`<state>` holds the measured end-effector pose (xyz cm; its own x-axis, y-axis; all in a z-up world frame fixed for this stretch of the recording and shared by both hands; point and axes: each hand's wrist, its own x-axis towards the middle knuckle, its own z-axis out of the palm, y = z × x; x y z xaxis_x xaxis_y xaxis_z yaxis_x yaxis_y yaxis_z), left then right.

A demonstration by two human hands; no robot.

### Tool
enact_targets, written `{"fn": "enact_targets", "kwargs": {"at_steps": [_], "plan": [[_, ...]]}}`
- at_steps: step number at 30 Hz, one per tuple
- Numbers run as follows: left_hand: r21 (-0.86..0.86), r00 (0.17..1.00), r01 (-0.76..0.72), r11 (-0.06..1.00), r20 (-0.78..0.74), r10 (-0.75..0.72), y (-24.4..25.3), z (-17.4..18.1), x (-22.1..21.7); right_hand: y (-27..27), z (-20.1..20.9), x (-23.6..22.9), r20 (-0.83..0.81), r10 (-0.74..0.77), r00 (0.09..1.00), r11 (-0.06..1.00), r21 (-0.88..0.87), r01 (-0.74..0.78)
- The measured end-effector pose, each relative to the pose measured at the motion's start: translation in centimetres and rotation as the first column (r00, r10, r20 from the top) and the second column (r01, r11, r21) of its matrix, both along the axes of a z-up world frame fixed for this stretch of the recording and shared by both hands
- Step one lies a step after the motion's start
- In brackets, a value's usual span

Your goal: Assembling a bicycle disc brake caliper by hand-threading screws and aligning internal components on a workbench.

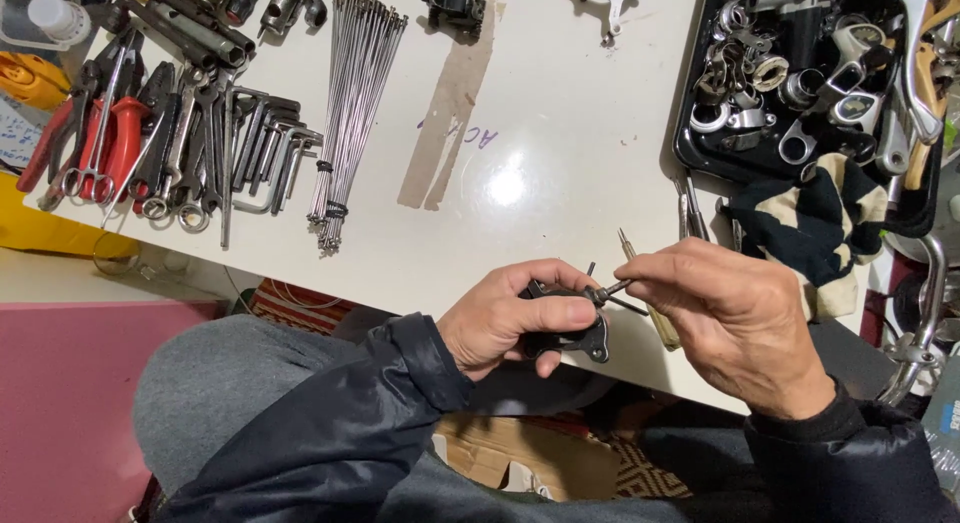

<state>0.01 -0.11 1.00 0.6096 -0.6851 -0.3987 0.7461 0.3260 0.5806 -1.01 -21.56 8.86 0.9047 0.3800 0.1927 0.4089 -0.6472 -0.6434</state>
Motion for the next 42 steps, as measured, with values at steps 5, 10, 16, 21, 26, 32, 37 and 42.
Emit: {"fn": "enact_targets", "kwargs": {"at_steps": [5,10,16,21,26,32,37,42], "plan": [[0.144,0.985,-0.069,0.987,0.167,0.044,0.2,1.6,0.2,0.4,-0.3,0.0,0.006,0.017,1.0,1.0,0.027,-0.017],[0.2,0.978,-0.071,0.977,0.209,0.029,0.4,1.9,0.2,0.3,-1.1,-0.3,-0.023,-0.012,1.0,0.999,0.034,0.013],[0.275,0.98,0.03,0.961,0.181,-0.082,0.7,3.2,0.8,0.3,-1.5,-0.2,-0.095,-0.023,0.995,0.998,0.057,0.028],[0.312,0.964,0.14,0.94,0.175,-0.202,0.2,4.2,0.1,0.2,-2.3,-0.6,-0.013,0.086,0.996,0.996,0.022,-0.086],[0.459,0.924,0.007,0.889,0.336,-0.181,0.1,3.6,-0.2,0.2,-2.7,-0.5,-0.008,0.043,0.999,0.999,-0.003,-0.043],[0.463,0.898,-0.086,0.882,0.42,-0.133,0.0,2.7,-0.6,0.5,-2.6,-0.4,-0.03,0.02,0.999,1.0,0.0,-0.02],[0.494,0.848,-0.162,0.854,0.512,-0.135,-0.3,2.0,-0.9,0.6,-3.1,-0.6,-0.047,-0.02,0.999,0.999,-0.027,0.019],[0.503,0.964,0.05,0.863,0.2,-0.172,-0.1,4.7,0.1,0.4,-3.9,-0.7,-0.145,-0.129,0.981,0.99,-0.076,0.119]]}}
